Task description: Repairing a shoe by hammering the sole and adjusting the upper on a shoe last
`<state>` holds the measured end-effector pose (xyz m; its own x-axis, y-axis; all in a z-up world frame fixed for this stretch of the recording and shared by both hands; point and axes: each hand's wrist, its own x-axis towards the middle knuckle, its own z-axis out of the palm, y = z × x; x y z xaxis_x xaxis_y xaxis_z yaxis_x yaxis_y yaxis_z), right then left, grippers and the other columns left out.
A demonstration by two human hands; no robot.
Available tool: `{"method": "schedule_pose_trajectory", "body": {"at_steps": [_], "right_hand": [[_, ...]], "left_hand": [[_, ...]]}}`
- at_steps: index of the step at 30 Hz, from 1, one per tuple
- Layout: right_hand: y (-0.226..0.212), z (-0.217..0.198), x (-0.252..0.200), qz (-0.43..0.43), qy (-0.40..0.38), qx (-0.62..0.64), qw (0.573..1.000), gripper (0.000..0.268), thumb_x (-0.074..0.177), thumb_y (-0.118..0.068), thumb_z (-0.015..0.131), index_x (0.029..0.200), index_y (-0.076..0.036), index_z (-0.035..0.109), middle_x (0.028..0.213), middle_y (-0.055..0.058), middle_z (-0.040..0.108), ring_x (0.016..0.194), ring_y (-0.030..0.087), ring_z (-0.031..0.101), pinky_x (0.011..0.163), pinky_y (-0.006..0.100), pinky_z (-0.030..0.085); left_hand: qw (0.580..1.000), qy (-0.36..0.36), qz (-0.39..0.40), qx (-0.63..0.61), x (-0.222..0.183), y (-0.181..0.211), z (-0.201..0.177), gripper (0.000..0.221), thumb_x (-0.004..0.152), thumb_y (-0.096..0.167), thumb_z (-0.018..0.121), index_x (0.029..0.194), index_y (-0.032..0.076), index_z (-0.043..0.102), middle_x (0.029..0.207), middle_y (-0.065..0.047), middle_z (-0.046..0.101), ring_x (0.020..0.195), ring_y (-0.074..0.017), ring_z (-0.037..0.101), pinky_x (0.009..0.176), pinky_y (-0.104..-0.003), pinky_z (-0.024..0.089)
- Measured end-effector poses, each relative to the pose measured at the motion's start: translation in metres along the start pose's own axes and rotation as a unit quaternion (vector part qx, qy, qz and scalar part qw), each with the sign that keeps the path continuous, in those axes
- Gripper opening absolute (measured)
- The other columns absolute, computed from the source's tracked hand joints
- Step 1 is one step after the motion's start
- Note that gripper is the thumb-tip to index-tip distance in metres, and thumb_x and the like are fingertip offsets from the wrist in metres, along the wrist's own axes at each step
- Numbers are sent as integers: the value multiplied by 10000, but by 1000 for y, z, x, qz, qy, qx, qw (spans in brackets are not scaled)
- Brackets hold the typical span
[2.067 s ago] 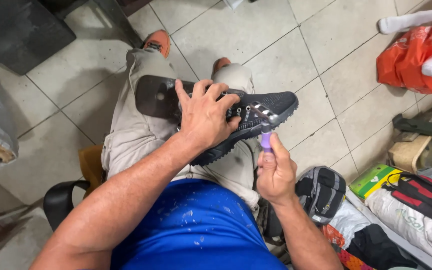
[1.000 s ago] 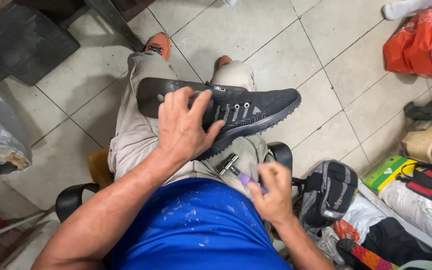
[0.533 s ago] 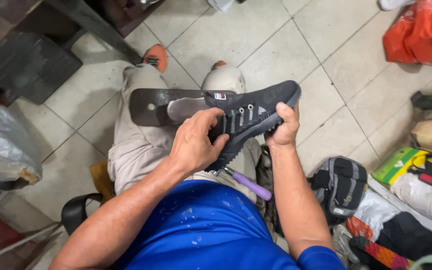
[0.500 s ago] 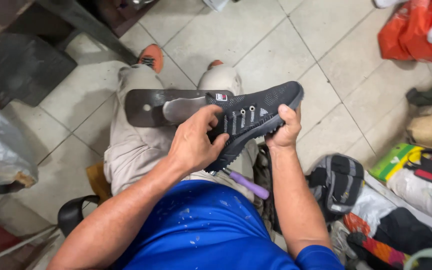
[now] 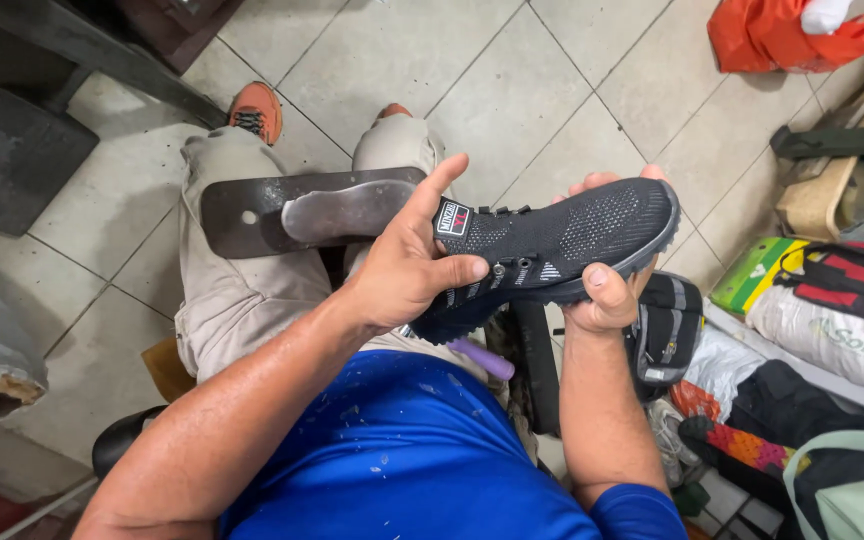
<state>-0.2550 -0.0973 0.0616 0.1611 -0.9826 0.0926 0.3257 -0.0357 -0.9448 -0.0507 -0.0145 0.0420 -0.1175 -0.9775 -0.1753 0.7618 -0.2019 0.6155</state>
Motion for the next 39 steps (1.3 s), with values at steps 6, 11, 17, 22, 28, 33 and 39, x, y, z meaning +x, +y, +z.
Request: {"method": "schedule_pose_trajectory", "body": {"at_steps": [6,11,17,22,28,33,39], "right_hand": [[-2,12,6,-12,-28,-18,999,1150,559,-267,786,1592,-117,305,1312,215,560,1227,302,619,1121,523,592],[4,33,8,18,-39,43,998,1057,629,-228,763,1591,-115,341,1307,218,600,1219,313,664,1062,527,628],[22,62,18,50,-60,54,995,966,669,-232,693,1567,-81,373,1271,243,627,1155,325,696,1000,553,653],[45,87,25,49,-91,58,993,880,710,-214,681,1533,-61,410,1239,264,643,1134,333,710,964,520,659],[56,112,22,58,-122,44,990,785,754,-192,664,1498,-57,450,1245,255,650,1144,312,709,960,474,654],[58,127,22,62,-134,47,988,695,756,-194,680,1413,-43,512,1217,258,662,1112,307,719,921,456,667],[59,137,20,69,-126,58,988,617,787,-177,663,1377,-66,522,1250,248,667,1135,308,717,954,448,656]], "left_hand": [[998,24,21,45,-5,7,-7,948,856,-106,760,1615,103,231,1102,-209,721,923,-173,695,791,-321,654],[998,31,55,27,-17,16,-8,845,855,-88,771,1545,72,311,1084,-171,715,930,-163,697,777,-302,649],[975,111,37,189,-44,72,7,802,811,43,811,1507,158,430,900,-82,733,816,-113,668,720,-266,606],[973,173,76,131,-53,75,-11,649,799,35,797,1375,138,516,814,-73,703,731,-105,652,638,-226,562],[961,233,134,65,-54,63,-37,513,759,-15,768,1205,113,551,1105,-88,632,835,-93,622,663,-209,554],[962,218,166,16,-63,70,-37,531,762,-68,754,1215,80,520,1230,-87,590,900,-82,624,705,-192,574],[967,192,167,3,-67,71,-45,619,765,-120,694,1323,72,508,1166,-52,533,914,-67,622,708,-186,568]]}}
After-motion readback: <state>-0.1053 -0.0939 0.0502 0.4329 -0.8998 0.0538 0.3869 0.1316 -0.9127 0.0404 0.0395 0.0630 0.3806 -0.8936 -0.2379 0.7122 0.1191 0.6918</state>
